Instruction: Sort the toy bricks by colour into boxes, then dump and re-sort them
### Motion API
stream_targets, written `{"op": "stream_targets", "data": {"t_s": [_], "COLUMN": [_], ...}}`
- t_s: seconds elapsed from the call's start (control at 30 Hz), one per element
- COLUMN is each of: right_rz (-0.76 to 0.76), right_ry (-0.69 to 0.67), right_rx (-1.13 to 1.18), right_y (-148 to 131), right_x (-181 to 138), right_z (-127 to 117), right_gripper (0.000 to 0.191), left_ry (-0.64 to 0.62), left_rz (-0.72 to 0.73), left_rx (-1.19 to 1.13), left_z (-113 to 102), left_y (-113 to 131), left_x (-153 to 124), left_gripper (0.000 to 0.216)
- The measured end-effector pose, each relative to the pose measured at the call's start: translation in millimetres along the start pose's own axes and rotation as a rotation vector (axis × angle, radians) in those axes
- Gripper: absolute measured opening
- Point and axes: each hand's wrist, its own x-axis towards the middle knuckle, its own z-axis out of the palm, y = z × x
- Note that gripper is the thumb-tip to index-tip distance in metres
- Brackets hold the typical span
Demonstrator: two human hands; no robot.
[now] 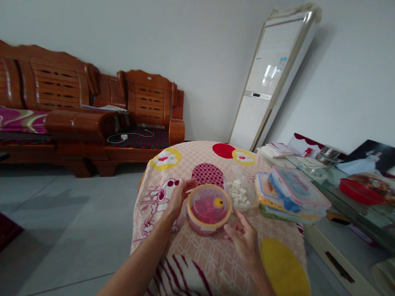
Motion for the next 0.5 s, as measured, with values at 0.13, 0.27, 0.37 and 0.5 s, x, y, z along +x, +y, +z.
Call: {"op": "stream_targets", "data": {"t_s": [0.13,0.27,0.37,0.5], "right_rz": [-0.076,-0.195,-0.26,-0.303], "right_ry": [0.193,0.141,0.152,0.163], "right_rx": [-0.193,-0.21,-0.259,-0.35], "right_y": [2,4,9,19], "right_x": [15,38,60,93], "right_z": [-26,-26,-22,-25], "right_gripper": [0.061,0.048,0.051,0.07], "left_ry": [0.005,-0.058,-0.094,-0.009], "left_rz": [0.001,0.052,0.064,0.011], "left_rx": [0.274,0.445,0.457,0.305], "left_z": [-5,4,9,15], "left_y": [20,28,23,11], "left_x": [-11,-26,-33,-33], "left_gripper": [0.06,0.052,0.044,0.041]}}
